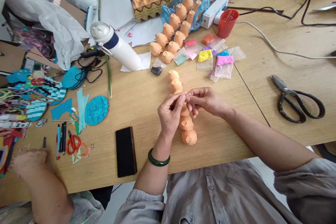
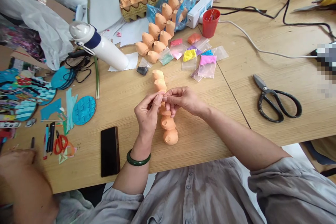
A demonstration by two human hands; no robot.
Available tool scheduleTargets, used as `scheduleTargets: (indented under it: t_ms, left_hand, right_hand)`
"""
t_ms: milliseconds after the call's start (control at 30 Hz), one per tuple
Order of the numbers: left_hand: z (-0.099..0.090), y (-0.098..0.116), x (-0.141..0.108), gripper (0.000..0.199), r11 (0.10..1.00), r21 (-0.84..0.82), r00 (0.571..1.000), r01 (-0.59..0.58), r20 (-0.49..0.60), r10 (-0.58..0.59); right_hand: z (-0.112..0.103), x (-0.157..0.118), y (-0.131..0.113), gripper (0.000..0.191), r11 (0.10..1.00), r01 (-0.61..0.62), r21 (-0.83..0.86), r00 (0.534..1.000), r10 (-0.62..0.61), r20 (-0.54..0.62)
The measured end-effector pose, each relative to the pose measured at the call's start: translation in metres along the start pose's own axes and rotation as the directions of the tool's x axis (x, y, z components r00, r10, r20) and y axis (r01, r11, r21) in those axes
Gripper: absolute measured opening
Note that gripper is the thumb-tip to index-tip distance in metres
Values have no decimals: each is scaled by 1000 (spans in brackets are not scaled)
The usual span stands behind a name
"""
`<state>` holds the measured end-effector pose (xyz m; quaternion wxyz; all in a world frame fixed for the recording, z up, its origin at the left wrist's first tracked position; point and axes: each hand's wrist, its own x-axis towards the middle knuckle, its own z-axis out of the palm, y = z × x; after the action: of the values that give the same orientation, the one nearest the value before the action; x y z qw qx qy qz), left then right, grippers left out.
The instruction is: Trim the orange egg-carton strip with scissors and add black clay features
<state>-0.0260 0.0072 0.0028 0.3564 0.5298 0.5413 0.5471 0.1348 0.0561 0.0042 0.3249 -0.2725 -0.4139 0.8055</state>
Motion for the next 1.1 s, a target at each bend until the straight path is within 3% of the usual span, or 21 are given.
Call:
scheduleTargets:
  t_ms: [133,267,500,767,1100]
  left_hand:
    - [1,0,1,22,999,-34,999,5,-43,-7]
    - [2,0,1,23,994,-97,998,57,-26,-60]
    - [-1,-1,1,46,984,-119,991,130,17,-129]
    - [0,0,1,32,999,22,996,40,-81,-38]
    - [2,-6,-1,28,998,-30,997,58,-50,-59]
  right_hand:
    - [-2,1,2,49,1000,-17,3,1000,17,-1]
    - [-1,1,2,43,999,23,-26,999,-23,-29]
    - [2,-2,-2,42,999,21,-39,998,-23,-54]
    - [0,0,-1,53,999,-25,-24,1000,25,-8]
    - [3,-3,1,47,997,-29,-75,996,23,-81]
